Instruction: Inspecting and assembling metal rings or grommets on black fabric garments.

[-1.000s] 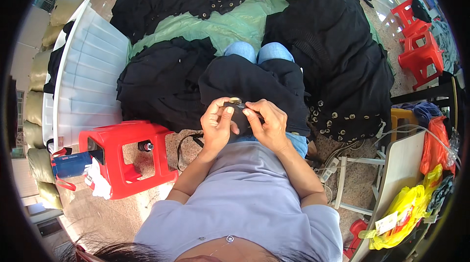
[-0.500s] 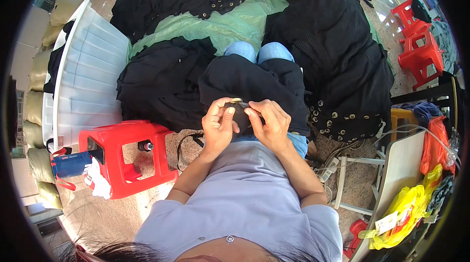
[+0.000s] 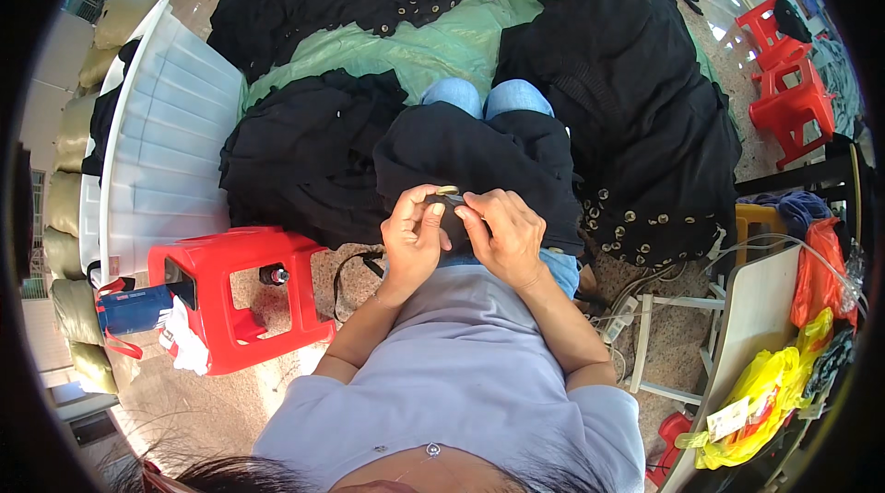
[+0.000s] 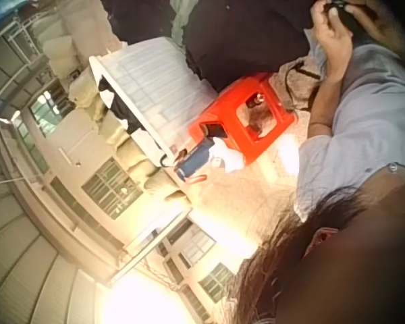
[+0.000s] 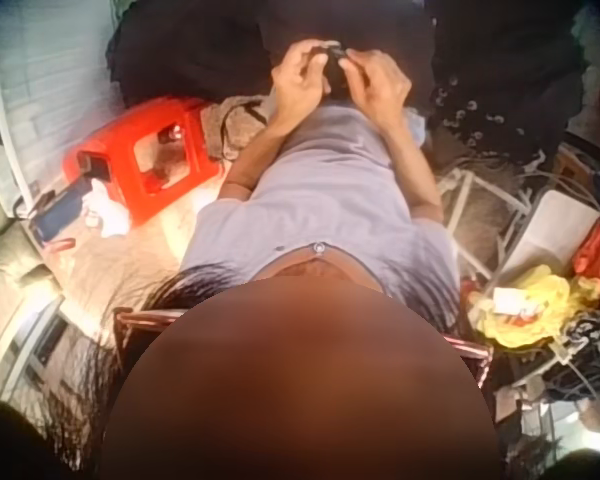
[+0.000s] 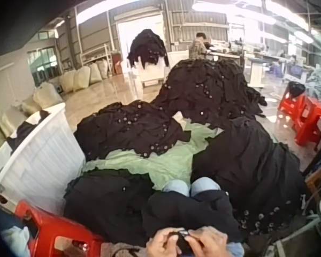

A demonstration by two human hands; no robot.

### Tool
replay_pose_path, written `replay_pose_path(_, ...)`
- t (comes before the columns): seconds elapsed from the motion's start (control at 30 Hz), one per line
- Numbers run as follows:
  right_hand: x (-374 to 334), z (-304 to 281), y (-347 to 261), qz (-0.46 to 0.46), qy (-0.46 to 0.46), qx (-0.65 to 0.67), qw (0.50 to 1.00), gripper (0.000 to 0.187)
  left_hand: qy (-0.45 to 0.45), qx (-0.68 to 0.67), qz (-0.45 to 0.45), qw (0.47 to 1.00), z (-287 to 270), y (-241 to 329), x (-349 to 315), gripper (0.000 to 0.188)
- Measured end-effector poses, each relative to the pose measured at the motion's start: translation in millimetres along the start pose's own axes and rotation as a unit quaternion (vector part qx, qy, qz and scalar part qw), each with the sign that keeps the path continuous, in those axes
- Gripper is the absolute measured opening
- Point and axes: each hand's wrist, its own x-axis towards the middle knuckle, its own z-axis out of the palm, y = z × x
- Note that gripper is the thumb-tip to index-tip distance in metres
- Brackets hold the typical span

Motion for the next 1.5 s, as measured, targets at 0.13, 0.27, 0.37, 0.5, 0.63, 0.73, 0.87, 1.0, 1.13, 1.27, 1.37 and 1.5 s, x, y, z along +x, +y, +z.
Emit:
replay_pose_path(0.13, 0.8, -0.5, -2.2, -0.002, -0.006, -0.022, 1.0, 0.017, 0.001, 0.019, 0.011, 1.0, -0.8, -0.7, -0.3, 0.017)
replay_pose_path(0.27, -7.2, 6.5, 2.0, 0.059, 0.019, 0.049, 0.997, 0.011, 0.011, -0.001, -0.009, 1.0, 1.0, 0.0, -0.2, 0.018)
replay_pose_path(0.37, -12.6, 11.6, 8.7, 0.294, 0.059, 0.328, 0.896, 0.015, 0.001, -0.05, -0.075, 0.996, -2.6, 9.5, 6.4, 0.018)
replay_pose_path(0.5, 8.9, 2.5, 22.4, 0.298, -0.072, 0.388, 0.869, 0.031, -0.071, -0.101, -0.135, 0.983, -18.5, 21.2, 23.1, 0.018)
replay_pose_path(0.63, 21.7, 15.1, 24.8, 0.29, -0.098, 0.387, 0.87, 0.008, -0.08, -0.12, -0.129, 0.981, -24.5, 28.9, 34.2, 0.025)
replay_pose_path(0.73, 38.0, 19.1, 17.0, 0.279, -0.015, 0.377, 0.883, 0.004, -0.098, -0.134, -0.098, 0.981, -31.3, 17.9, 32.2, 0.038)
replay_pose_path(0.87, 56.5, 16.4, 9.2, 0.287, 0.058, 0.34, 0.894, 0.006, -0.167, -0.121, -0.115, 0.972, -31.3, 10.5, 17.4, 0.049)
replay_pose_path(1.0, 66.0, 16.8, 8.1, 0.268, 0.076, 0.307, 0.91, 0.006, -0.142, -0.098, -0.098, 0.98, -19.8, 0.6, 5.0, 0.039)
replay_pose_path(1.13, 64.1, 20.2, 21.5, 0.267, 0.069, 0.22, 0.935, 0.011, -0.108, -0.161, -0.127, 0.973, -18.1, 19.5, 11.4, 0.027)
replay_pose_path(1.27, 46.7, 0.4, 24.1, 0.254, 0.017, 0.059, 0.965, 0.027, -0.038, -0.139, -0.115, 0.983, -14.5, 18.2, 10.8, 0.018)
replay_pose_path(1.37, 26.3, -10.6, 11.8, 0.176, 0.014, 0.077, 0.981, 0.022, -0.03, -0.13, -0.108, 0.985, -15.2, 11.7, 8.1, 0.018)
replay_pose_path(1.5, 14.8, -13.8, -9.2, 0.056, 0.004, 0.044, 0.997, 0.015, -0.024, -0.091, -0.085, 0.992, -9.6, 12.1, 8.0, 0.018)
